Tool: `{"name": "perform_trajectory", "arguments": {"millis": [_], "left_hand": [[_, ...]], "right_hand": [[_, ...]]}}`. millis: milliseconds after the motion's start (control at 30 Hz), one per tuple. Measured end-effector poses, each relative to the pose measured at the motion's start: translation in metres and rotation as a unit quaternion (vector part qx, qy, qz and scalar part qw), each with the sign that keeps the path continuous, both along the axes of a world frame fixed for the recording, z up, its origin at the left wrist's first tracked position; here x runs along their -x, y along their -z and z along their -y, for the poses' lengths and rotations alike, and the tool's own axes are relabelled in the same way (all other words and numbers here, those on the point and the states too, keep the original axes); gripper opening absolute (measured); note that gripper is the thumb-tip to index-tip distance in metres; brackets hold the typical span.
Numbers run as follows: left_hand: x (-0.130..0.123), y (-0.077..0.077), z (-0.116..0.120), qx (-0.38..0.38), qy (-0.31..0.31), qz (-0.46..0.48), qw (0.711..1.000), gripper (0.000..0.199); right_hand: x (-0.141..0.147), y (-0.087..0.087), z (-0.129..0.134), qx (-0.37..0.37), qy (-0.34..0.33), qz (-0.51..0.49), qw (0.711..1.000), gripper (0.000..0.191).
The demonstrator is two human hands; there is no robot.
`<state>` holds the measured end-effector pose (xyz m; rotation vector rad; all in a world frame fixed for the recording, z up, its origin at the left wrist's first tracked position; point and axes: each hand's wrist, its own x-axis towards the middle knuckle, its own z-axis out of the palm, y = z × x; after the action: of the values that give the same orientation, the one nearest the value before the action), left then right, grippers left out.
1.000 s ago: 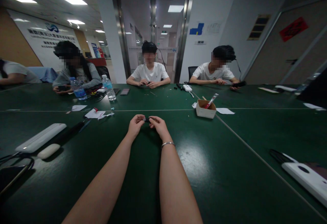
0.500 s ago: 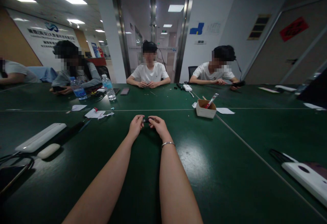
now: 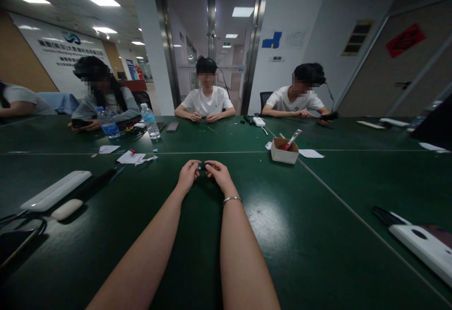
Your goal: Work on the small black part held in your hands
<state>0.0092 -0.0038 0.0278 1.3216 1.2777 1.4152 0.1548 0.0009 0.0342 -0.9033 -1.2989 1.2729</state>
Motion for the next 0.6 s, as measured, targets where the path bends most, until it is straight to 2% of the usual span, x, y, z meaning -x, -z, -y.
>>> {"name": "perform_trajectory", "arguments": {"millis": [67, 200, 600], "left_hand": [[0.0003, 0.0008, 0.0000, 0.000, 0.009, -0.005, 1.000, 0.030], [0.0000, -0.0011, 0.0003, 0.010, -0.009, 0.009, 1.000, 0.023], [0.0002, -0.0049, 0.0018, 0.011, -0.012, 0.006, 1.000, 0.020]], "right_hand": [[0.0000, -0.0001, 0.0001, 0.001, -0.001, -0.002, 1.000, 0.037], [0.0003, 0.0004, -0.0007, 0.005, 0.003, -0.009, 1.000, 0.037], [-0.0002, 0.0014, -0.0016, 0.004, 0.005, -0.005, 1.000, 0.036]]}}
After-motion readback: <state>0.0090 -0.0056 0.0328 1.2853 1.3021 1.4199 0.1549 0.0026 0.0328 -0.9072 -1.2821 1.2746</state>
